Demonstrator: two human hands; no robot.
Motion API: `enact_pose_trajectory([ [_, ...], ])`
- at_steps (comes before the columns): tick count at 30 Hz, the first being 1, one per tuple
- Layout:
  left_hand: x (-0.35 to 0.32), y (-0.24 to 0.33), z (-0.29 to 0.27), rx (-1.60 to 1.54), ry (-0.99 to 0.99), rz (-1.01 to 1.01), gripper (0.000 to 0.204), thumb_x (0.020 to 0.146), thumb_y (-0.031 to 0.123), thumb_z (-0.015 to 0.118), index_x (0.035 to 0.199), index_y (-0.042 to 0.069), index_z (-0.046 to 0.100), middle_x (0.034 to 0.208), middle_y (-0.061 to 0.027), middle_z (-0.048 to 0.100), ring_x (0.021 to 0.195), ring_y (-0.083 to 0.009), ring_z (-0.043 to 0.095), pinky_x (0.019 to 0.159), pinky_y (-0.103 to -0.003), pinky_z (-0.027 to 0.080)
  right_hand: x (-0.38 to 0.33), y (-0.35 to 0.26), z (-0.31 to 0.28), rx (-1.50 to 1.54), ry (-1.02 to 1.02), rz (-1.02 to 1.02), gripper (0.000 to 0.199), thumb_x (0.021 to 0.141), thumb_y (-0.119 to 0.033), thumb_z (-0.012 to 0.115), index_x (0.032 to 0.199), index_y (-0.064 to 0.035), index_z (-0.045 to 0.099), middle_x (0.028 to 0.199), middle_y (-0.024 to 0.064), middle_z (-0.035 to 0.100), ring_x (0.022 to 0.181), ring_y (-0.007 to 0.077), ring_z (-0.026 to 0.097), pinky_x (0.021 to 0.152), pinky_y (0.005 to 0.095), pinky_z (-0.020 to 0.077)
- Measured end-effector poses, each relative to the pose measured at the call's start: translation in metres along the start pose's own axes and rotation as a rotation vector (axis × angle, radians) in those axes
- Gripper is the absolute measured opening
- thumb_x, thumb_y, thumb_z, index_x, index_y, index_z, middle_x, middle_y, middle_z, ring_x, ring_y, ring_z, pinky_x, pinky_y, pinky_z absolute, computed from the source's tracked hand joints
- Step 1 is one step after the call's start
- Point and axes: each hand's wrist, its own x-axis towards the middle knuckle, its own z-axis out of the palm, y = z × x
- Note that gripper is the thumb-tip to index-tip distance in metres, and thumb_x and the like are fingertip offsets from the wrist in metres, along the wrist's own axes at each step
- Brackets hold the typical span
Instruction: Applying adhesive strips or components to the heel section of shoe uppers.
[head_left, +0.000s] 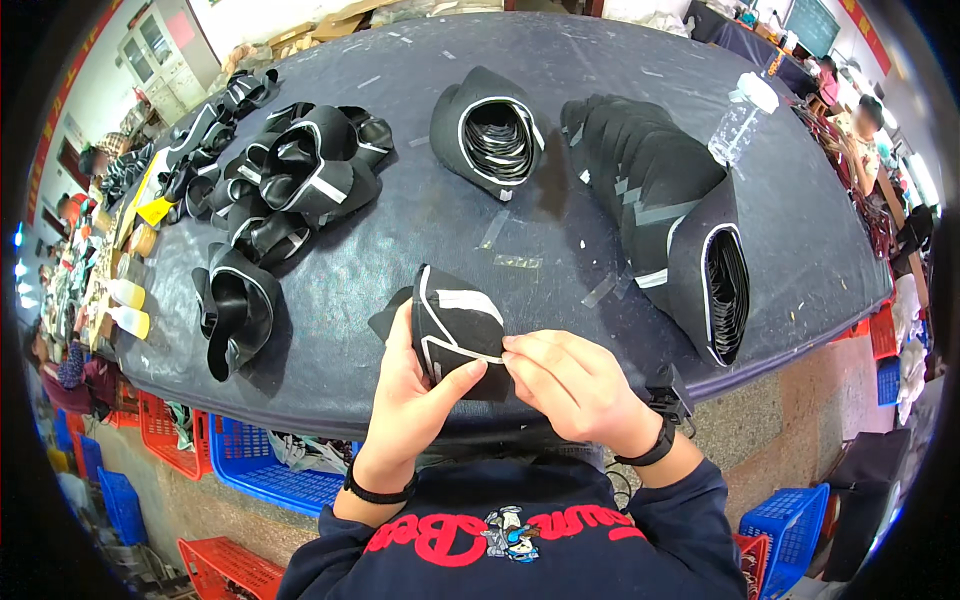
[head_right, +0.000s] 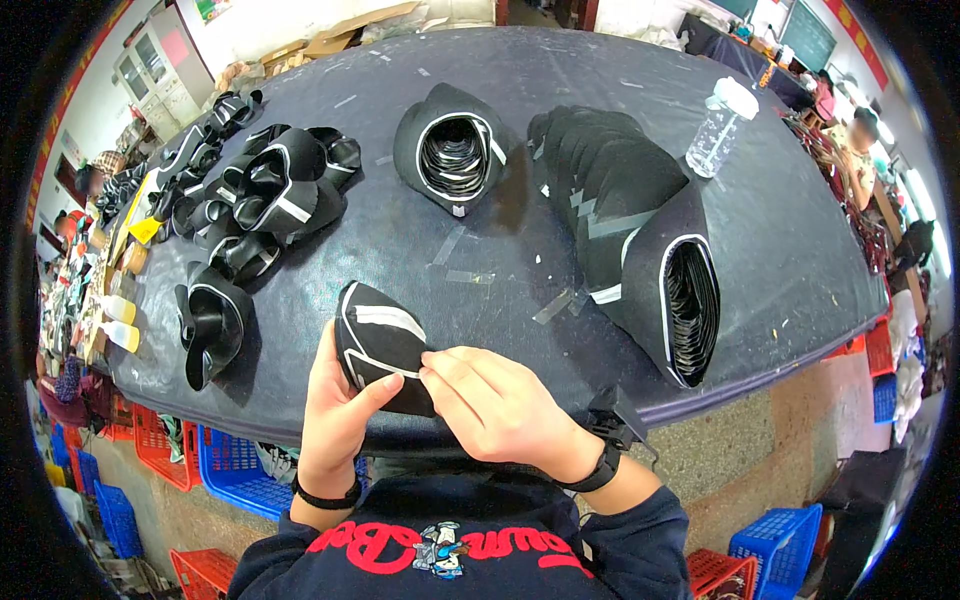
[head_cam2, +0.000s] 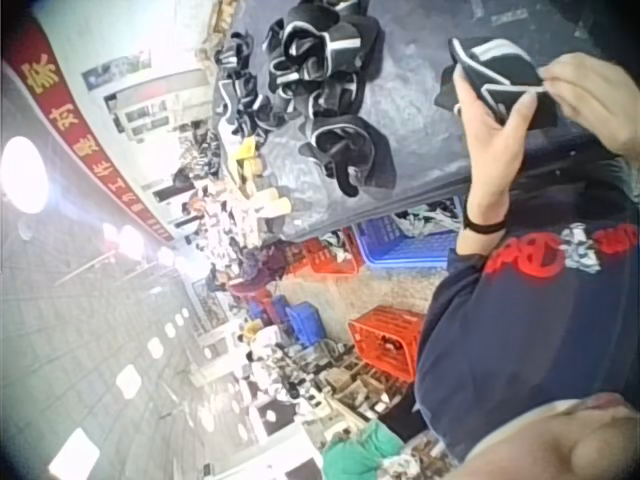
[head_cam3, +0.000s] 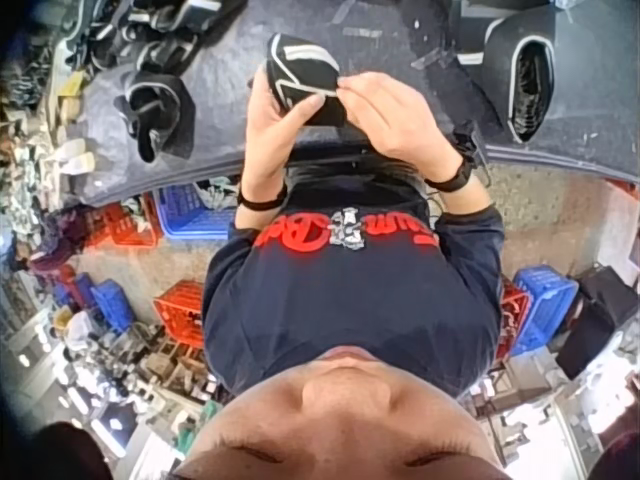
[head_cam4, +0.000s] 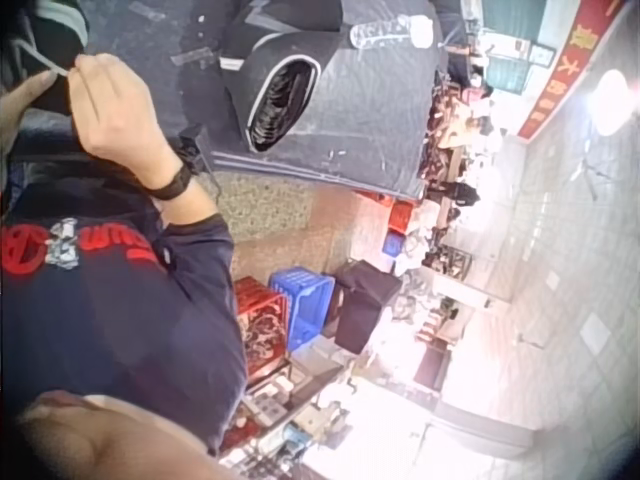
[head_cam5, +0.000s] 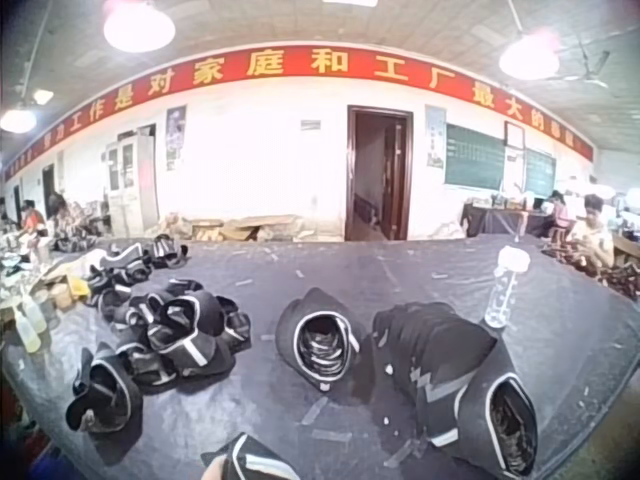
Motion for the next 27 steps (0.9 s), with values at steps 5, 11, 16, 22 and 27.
enact_pose_trajectory([
  [5, -0.001, 0.01, -0.009, -0.091, -0.164, -0.124, 0.04, 0.086, -0.006, 0.051, 0.125, -0.006, 0.045, 0.115, -0.0107, 0.057, 0.107, -0.0161, 0.055, 0.093, -0.028, 0.041, 0.001, 0.005, -0.003, 0.16, -0.04, 0.136, 0.021, 0.062, -0.003, 0.064, 0.08, 0.0013, 0.054, 0.076, 0.0115, 0.055, 0.07, 0.0243, 0.059, 0.062, 0.0333, 0.0509],
  [11, -0.002, -0.01, -0.011, 0.57, -0.005, 0.107, 0.01, 0.086, -0.004, 0.055, 0.096, -0.002, 0.059, 0.061, -0.0024, 0.052, 0.06, -0.0031, 0.043, 0.051, -0.021, 0.038, -0.002, -0.032, 0.0, 0.088, -0.08, 0.131, 0.018, 0.065, -0.012, 0.064, 0.079, -0.0052, 0.054, 0.061, 0.0015, 0.045, 0.052, 0.0157, 0.049, 0.047, 0.0282, 0.0383],
  [16, -0.009, -0.013, -0.001, 0.538, -0.075, 0.087, 0.008, 0.085, -0.004, 0.054, 0.093, -0.003, 0.052, 0.063, -0.0106, 0.051, 0.061, -0.0044, 0.043, 0.052, -0.026, 0.041, 0.015, -0.026, -0.019, 0.015, -0.068, 0.102, 0.02, 0.065, -0.013, 0.064, 0.08, -0.0036, 0.054, 0.061, 0.0006, 0.045, 0.052, 0.014, 0.047, 0.046, 0.0271, 0.034],
  [22, -0.016, 0.007, 0.006, 0.694, -0.224, 0.043, 0.017, 0.081, -0.004, 0.059, 0.096, -0.001, 0.05, 0.061, -0.0125, 0.049, 0.049, -0.0194, 0.05, 0.048, -0.028, 0.038, 0.033, 0.003, -0.02, -0.131, 0.006, 0.124, 0.019, 0.065, 0.004, 0.063, 0.077, -0.0039, 0.052, 0.062, 0.0021, 0.049, 0.048, 0.0162, 0.049, 0.045, 0.0269, 0.0371],
  [27, -0.019, 0.006, 0.005, 0.624, -0.247, 0.009, 0.022, 0.08, -0.005, 0.059, 0.1, -0.002, 0.051, 0.063, -0.0126, 0.053, 0.051, -0.0181, 0.054, 0.05, -0.027, 0.04, 0.035, 0.011, -0.012, -0.181, 0.007, 0.123, 0.019, 0.066, 0.003, 0.064, 0.078, -0.0051, 0.051, 0.061, 0.0015, 0.046, 0.05, 0.0158, 0.049, 0.046, 0.0271, 0.038],
])
